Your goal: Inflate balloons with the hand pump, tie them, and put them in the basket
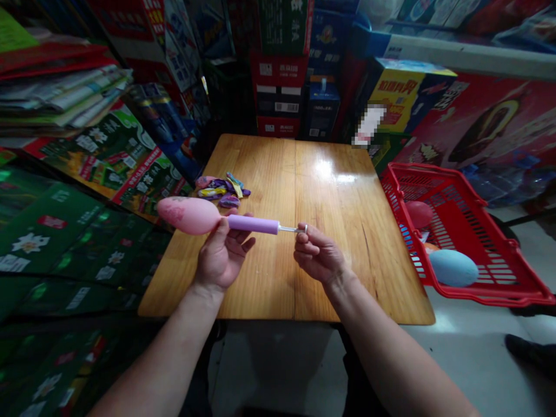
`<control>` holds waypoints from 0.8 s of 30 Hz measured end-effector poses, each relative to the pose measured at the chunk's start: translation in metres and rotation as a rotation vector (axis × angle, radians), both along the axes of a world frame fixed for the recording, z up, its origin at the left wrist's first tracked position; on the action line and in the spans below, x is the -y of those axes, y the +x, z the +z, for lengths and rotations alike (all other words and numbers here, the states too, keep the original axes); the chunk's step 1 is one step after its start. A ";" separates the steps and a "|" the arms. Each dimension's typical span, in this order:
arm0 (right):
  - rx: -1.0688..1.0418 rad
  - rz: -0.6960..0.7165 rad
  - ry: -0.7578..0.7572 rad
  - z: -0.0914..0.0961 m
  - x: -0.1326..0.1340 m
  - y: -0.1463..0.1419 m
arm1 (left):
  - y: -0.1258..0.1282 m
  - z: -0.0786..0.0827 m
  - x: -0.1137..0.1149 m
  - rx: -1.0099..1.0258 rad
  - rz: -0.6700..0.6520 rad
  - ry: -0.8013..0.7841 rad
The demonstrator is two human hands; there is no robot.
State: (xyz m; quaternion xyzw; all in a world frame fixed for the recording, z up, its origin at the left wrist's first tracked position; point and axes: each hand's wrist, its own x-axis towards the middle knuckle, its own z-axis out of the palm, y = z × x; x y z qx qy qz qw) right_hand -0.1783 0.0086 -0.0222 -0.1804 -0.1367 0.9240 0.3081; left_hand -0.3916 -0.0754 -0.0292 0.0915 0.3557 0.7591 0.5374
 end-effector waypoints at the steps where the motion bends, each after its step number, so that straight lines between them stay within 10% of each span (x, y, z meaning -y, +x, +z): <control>1: 0.006 0.023 0.013 -0.002 0.003 -0.003 | 0.005 -0.001 0.001 0.012 -0.031 -0.014; 18: -0.035 -0.030 0.014 -0.001 -0.004 0.002 | -0.010 0.005 -0.003 0.018 0.088 0.015; 24: 0.007 0.032 -0.022 -0.008 0.005 -0.010 | 0.009 -0.001 0.005 0.050 -0.101 -0.009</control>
